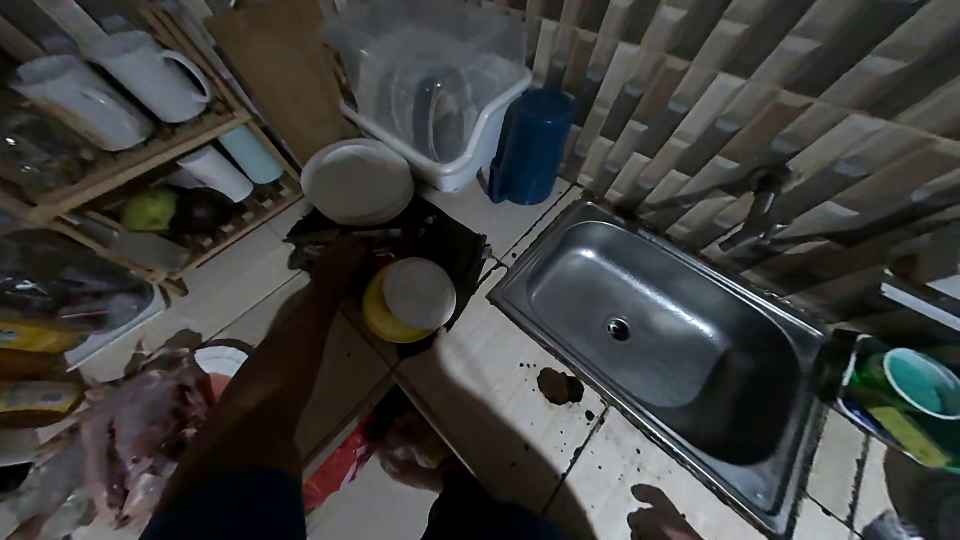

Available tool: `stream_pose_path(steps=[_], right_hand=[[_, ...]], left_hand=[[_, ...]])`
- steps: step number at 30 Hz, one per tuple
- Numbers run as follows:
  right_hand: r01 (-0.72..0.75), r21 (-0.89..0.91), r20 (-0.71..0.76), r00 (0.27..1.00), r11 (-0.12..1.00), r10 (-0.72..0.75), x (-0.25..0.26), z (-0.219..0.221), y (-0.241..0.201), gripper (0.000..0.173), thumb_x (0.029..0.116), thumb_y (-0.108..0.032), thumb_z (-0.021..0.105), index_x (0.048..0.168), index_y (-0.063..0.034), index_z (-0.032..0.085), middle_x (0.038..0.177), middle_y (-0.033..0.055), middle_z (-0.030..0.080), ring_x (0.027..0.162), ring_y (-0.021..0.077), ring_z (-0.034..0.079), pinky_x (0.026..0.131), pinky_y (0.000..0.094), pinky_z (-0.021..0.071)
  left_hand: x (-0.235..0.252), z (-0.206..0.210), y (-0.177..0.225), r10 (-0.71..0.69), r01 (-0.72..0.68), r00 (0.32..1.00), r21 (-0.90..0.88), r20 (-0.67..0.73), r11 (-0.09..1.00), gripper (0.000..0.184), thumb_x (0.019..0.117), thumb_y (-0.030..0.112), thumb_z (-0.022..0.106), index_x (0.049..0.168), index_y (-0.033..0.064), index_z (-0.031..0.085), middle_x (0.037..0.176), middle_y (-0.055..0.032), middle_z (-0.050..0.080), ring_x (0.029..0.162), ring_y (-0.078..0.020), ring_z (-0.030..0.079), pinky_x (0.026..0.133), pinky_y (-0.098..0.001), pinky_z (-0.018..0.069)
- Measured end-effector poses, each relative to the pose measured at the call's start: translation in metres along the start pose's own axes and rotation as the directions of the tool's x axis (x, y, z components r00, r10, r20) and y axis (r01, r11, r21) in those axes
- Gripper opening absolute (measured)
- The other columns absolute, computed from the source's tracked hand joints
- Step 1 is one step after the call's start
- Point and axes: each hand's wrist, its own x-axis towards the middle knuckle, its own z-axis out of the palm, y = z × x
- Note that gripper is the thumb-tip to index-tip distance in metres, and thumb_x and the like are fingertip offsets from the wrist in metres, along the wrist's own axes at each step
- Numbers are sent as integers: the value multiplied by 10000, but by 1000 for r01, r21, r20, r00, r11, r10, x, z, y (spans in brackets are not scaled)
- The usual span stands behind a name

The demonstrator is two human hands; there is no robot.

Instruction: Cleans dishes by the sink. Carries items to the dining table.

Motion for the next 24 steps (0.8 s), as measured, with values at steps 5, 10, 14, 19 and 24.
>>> stream_pose_path(steps=[5, 10, 14, 19, 24], right_hand=[[-15, -25, -22, 1000, 1000, 14, -1, 2, -2, 318, 1024, -192, 524, 1294, -52, 619, 1074, 99, 703, 952, 221, 682, 873, 437, 579], [-2, -68, -31, 1000, 998, 0, -1, 5, -4, 320, 1028, -165, 495, 1304, -42, 601, 1081, 100, 704, 953, 221, 686, 877, 436, 580], [22, -64, -42, 999, 998, -25, -6, 6, -4, 292, 1033, -140, 497, 1278, -43, 621, 1083, 104, 713, 974, 238, 686, 895, 454, 574], [28, -43, -60, 998, 999, -31, -8, 6, -1, 277, 1031, -129, 512, 1271, -63, 634, 1100, 101, 712, 985, 234, 682, 902, 450, 573], [27, -44, -30, 999, 999, -29, -5, 3, 4, 293, 1034, -153, 492, 1276, -52, 623, 1096, 99, 704, 965, 219, 678, 883, 435, 574]], left_hand=[[9, 2, -9, 93, -88, 993, -70, 67, 994, 240, 992, 98, 641, 1218, 19, 662, 1247, -217, 653, 1202, -422, 613, 999, -595, 509], [20, 5, -12, 88, -71, 984, -112, 153, 991, 507, 931, 80, 713, 1415, 58, 563, 1358, -221, 604, 1257, -444, 580, 1000, -638, 497], [21, -11, -5, 81, -69, 970, -61, 231, 996, 262, 937, 88, 702, 1193, 37, 676, 1248, -190, 655, 1179, -412, 628, 937, -616, 538], [23, -19, -8, 8, -11, 947, 7, 320, 1000, 266, 923, 104, 717, 1187, 69, 700, 1186, -187, 686, 1104, -423, 652, 893, -634, 543], [18, -10, -21, 78, -56, 957, -86, 278, 995, 280, 917, 109, 732, 1196, 109, 709, 1220, -155, 685, 1143, -405, 644, 928, -638, 537]])
